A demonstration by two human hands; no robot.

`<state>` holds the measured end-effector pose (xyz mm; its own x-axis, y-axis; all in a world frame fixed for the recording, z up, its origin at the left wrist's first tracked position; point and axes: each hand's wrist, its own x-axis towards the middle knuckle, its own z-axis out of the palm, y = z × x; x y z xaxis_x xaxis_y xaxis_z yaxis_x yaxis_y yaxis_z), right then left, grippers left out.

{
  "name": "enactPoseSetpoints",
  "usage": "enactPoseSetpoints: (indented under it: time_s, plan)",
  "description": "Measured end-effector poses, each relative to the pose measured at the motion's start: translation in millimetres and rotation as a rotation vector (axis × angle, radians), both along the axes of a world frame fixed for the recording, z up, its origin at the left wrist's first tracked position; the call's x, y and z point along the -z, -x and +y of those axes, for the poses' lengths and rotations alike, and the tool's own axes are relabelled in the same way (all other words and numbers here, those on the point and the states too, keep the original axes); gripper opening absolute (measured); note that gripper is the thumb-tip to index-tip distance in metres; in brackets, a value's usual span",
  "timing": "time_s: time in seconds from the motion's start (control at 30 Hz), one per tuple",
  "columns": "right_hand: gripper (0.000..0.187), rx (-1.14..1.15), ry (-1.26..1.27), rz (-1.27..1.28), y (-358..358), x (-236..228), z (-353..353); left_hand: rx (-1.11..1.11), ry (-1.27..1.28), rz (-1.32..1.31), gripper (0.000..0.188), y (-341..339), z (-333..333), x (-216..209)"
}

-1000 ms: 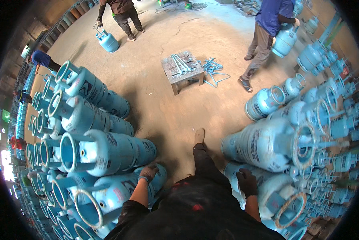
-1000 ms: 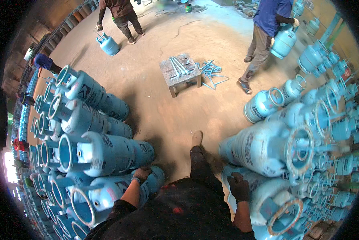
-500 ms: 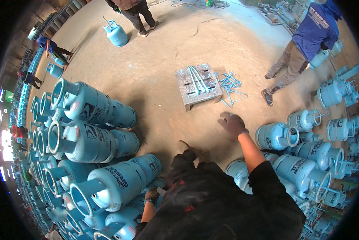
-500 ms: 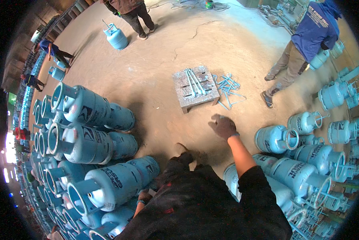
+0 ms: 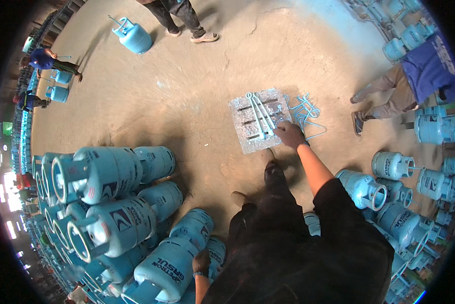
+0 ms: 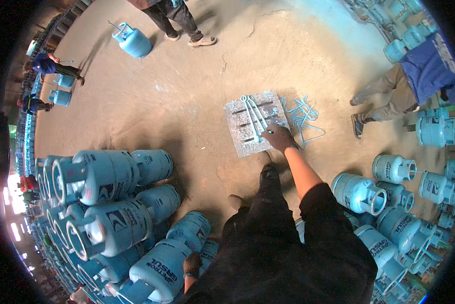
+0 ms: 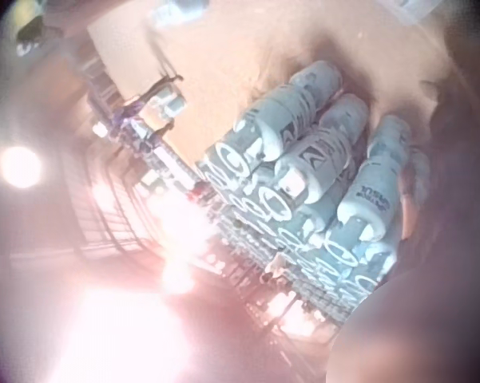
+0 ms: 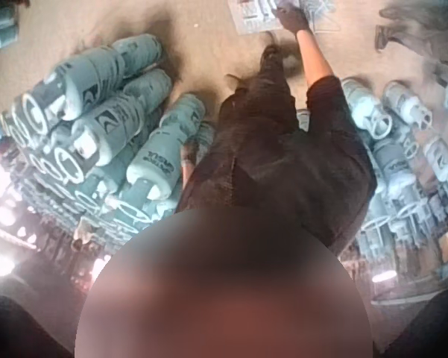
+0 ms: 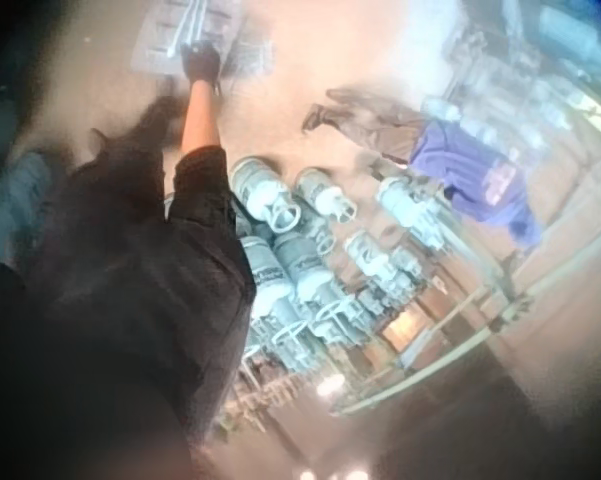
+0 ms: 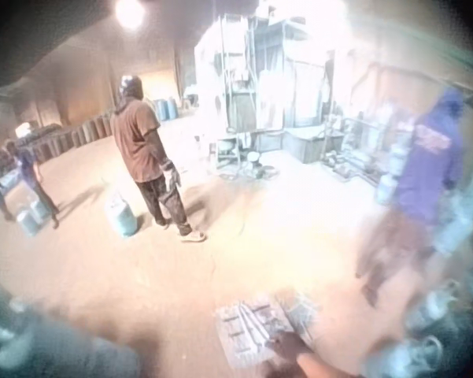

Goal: The person repeatedly picks up light blue gas cylinders, inserts metal handles into the valve openings, and places the cylinders upright in rows. The person also moves cylinders to different locations within the warehouse and retrieves handles from a nearby pile.

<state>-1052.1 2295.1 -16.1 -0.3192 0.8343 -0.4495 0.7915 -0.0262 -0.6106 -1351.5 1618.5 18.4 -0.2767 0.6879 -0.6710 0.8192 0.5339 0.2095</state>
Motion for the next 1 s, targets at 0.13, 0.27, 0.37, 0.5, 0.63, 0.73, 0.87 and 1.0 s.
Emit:
enactPoseSetpoints:
  time_s: [0.13,0.27,0.37,0.5,0.63,0.73,0.87,1.0]
  plan:
    - [0.055,0.038,0.198,-0.096,60.6,106.8,104.5,-0.099,0.046,-0.018,0.012,-60.5,19.8,-51.2]
    - [0.050,-0.208,0.273,-0.515,107.5,192.4,173.9,-0.463,0.373,-0.089,0.014,-132.7,82.9,-85.7]
    - [0.070,-0.262,0.245,-0.588,140.2,250.7,211.3,-0.610,0.516,-0.114,0.015,-154.1,138.8,-101.6]
    - [0.097,-0.525,-0.002,-0.709,174.0,355.1,252.6,-0.731,0.643,-0.133,0.016,-168.3,195.8,-112.0]
    - [0.090,-0.664,-0.232,-0.763,171.7,454.2,254.7,-0.817,0.722,-0.147,0.017,-179.3,227.4,-120.3]
    - [0.084,-0.721,-0.377,-0.796,164.9,475.3,248.6,-0.864,0.745,-0.161,0.018,-188.3,239.1,-124.8]
    - [0.065,-0.826,-0.305,-0.877,157.7,409.4,258.2,-0.915,0.719,-0.197,0.020,-206.7,233.7,-137.2]
    - [0.057,-0.412,0.125,-0.427,139.2,302.3,270.9,-0.957,0.604,-0.245,0.021,-230.6,208.3,-155.8]
